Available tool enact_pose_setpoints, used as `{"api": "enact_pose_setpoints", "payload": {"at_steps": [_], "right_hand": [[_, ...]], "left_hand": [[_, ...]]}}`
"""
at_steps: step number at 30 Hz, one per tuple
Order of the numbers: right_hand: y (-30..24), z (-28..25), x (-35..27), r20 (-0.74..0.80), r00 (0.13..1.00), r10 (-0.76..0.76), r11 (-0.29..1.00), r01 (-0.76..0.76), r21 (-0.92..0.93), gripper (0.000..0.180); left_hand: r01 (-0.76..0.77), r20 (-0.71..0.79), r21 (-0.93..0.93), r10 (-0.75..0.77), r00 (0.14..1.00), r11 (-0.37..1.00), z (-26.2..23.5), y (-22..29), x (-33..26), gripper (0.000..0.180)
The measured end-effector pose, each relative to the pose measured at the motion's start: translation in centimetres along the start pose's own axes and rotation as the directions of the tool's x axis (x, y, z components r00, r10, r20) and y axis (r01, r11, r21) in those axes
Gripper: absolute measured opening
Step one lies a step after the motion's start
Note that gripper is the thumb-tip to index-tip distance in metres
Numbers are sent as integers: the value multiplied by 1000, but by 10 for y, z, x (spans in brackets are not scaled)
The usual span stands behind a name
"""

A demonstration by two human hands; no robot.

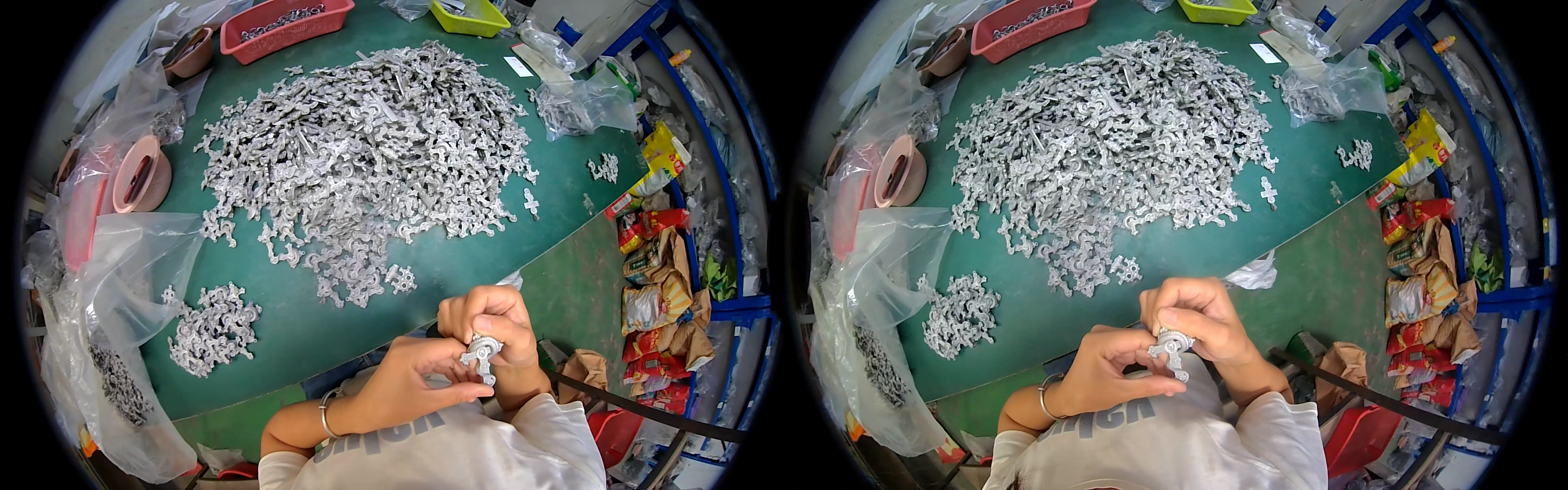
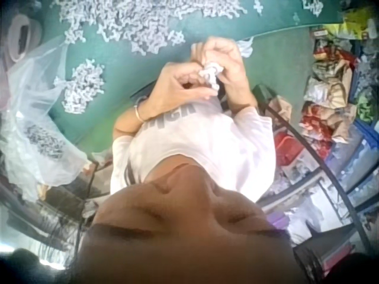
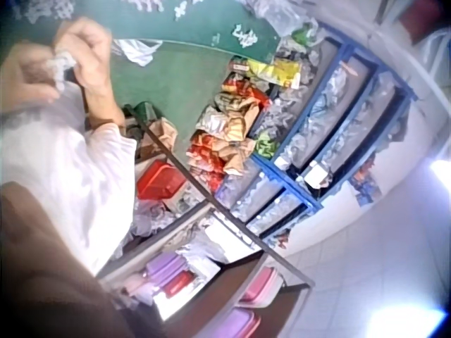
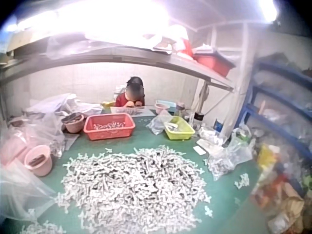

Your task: The person sorts through a large pile of small metal hardware components on a green workbench, picking up individual pieces, inspecting them, and placing them into different plastic containers or bags.

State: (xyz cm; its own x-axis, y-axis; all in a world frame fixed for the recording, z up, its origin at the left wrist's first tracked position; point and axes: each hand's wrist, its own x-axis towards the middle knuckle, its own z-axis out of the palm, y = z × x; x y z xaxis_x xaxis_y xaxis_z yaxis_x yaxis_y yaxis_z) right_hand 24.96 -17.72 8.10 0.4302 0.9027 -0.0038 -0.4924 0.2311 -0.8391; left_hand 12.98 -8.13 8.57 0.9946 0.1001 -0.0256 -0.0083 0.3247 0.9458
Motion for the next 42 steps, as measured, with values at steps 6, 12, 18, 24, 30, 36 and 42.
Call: {"api": "enact_pose_setpoints", "payload": {"at_steps": [6, 12, 18, 24, 30, 36, 42], "right_hand": [[0, -1, 0, 2, 998, -56, 998, 56, -41, 22], [-4, -3, -6, -62, 989, -133, 982, 123, -141, 23], [-3, 0, -6, -34, 998, -60, 990, 55, -132, 23], [-5, -11, -2, 173, 984, 35, 998, -25, -57, 18], [-5, 10, -3, -132, 987, -92, 944, 44, -326, 33], [-12, 16, -9, 190, 907, -377, 551, 384, -741, 32], [-11, 20, -6, 246, 836, -491, 446, 483, -753, 23]], "left_hand": [[-17, 4, -67, 17, 1000, 998, -3, 0, -2, 18], [96, 46, -288, -87, 995, 953, -8, 4, -9, 11], [113, 111, -304, -83, 990, 946, -9, 2, -9, 12], [185, 252, -389, -89, 964, 902, -15, -1, -6, 19], [64, 27, -204, -59, 998, 977, -19, 6, -10, 24], [-117, -178, 62, 126, 976, 991, -21, 12, -17, 23], [-149, -364, -105, 101, 926, 983, -20, 12, -20, 14]]}}
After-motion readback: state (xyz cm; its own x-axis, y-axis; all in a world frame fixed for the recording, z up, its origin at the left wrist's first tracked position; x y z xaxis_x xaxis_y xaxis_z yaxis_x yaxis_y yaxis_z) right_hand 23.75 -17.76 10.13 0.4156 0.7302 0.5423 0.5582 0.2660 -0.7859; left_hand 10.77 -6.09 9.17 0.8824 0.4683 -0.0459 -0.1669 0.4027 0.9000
